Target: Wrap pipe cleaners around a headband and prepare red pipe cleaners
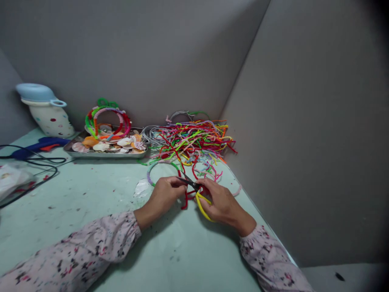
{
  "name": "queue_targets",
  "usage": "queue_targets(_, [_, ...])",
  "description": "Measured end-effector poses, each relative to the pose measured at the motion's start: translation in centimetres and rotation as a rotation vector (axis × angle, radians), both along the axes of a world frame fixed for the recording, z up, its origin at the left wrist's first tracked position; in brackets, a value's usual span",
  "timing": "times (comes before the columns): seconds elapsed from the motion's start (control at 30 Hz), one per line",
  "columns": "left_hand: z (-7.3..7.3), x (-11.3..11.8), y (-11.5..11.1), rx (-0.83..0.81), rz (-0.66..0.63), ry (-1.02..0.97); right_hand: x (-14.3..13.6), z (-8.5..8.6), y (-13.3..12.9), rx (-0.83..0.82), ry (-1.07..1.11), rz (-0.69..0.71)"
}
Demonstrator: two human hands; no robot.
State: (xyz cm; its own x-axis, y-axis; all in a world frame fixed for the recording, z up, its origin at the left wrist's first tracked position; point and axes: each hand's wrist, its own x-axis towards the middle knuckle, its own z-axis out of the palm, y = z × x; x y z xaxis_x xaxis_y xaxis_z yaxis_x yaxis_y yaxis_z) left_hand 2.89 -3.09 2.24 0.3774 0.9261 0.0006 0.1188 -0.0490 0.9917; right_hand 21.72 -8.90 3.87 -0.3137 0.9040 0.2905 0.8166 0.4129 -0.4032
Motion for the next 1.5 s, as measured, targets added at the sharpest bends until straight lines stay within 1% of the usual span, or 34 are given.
queue_targets(0.33, [-0.38, -0.19, 0.33, 0.053, 0.001, 0.04, 0.22, 0.14, -0.1, -0.03, 0.004, 0.008])
queue_targets(0.67, [-0.35, -0.29, 0.34, 0.086, -0.003, 0.048, 0.34, 0.36, -0.05, -0.045, 0.031, 0.028])
queue_targets(0.9, [-0.71, -0.2, 0.5, 0.068, 0.012, 0.063, 0.38, 0.25, 0.07, -0.037, 0.029, 0.016])
queue_targets(1.07, [-0.63, -0.22, 0.37, 0.07, 0.006, 0.056, 0.24, 0.25, 0.05, -0.025, 0.022, 0.0])
queue_targets(1.27, [-0.57, -0.42, 0.31, 0.108, 0.0, 0.057, 0.37, 0.42, -0.11, -0.033, 0.039, 0.011])
queue_targets(1.43, [-0.36, -0.25, 0.28, 0.102, 0.0, 0.044, 0.36, 0.39, -0.09, -0.046, 0.079, 0.029])
queue_targets(1.5, [-0.41, -0.1, 0.32, 0.07, 0.017, 0.019, 0.48, 0.28, 0.0, -0.059, 0.108, 0.043])
